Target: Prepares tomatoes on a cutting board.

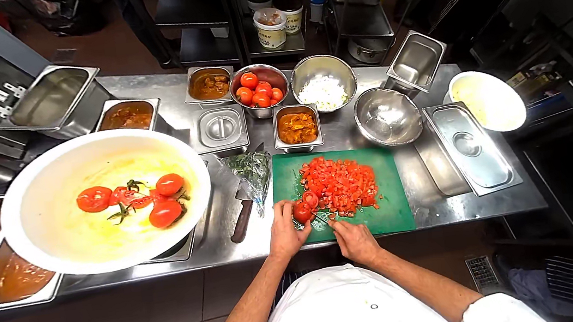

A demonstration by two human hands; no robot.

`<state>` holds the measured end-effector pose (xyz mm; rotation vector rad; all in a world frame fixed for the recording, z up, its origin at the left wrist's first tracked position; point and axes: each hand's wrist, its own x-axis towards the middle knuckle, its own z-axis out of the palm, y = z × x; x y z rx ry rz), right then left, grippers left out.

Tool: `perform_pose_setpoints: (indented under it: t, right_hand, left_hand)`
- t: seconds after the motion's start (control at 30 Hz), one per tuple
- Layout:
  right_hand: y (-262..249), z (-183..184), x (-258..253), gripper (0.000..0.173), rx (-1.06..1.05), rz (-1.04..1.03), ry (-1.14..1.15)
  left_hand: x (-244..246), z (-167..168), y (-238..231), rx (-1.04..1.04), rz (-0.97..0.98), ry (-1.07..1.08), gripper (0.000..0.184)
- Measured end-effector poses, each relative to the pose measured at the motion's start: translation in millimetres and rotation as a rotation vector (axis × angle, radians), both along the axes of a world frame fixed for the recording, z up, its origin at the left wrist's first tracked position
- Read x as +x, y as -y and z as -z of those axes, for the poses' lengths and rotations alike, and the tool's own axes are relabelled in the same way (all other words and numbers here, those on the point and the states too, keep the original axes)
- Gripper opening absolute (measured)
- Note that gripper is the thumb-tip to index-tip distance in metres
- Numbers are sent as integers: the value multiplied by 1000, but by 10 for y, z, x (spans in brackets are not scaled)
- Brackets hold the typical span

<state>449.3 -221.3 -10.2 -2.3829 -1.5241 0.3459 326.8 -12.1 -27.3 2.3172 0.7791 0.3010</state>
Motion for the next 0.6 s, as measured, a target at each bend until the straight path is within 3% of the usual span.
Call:
perform_pose_setpoints:
  t: [0.13, 0.33, 0.47, 0.6]
  right_hand:
    - [-34, -41, -33, 33, 107, 56, 21]
    - [-709, -153, 66, 33, -103, -29, -70]
    - [-276, -74, 85, 39, -164, -49, -73]
    - [239, 39, 29, 34, -38, 2, -44]
  left_hand:
    - [75, -29, -38, -25, 33, -109, 58]
    - [51, 17, -68, 17, 95, -80, 46]
    - [60, 24, -85, -3, 83, -79, 44]
    - [-26, 82, -53, -30, 55, 3, 57]
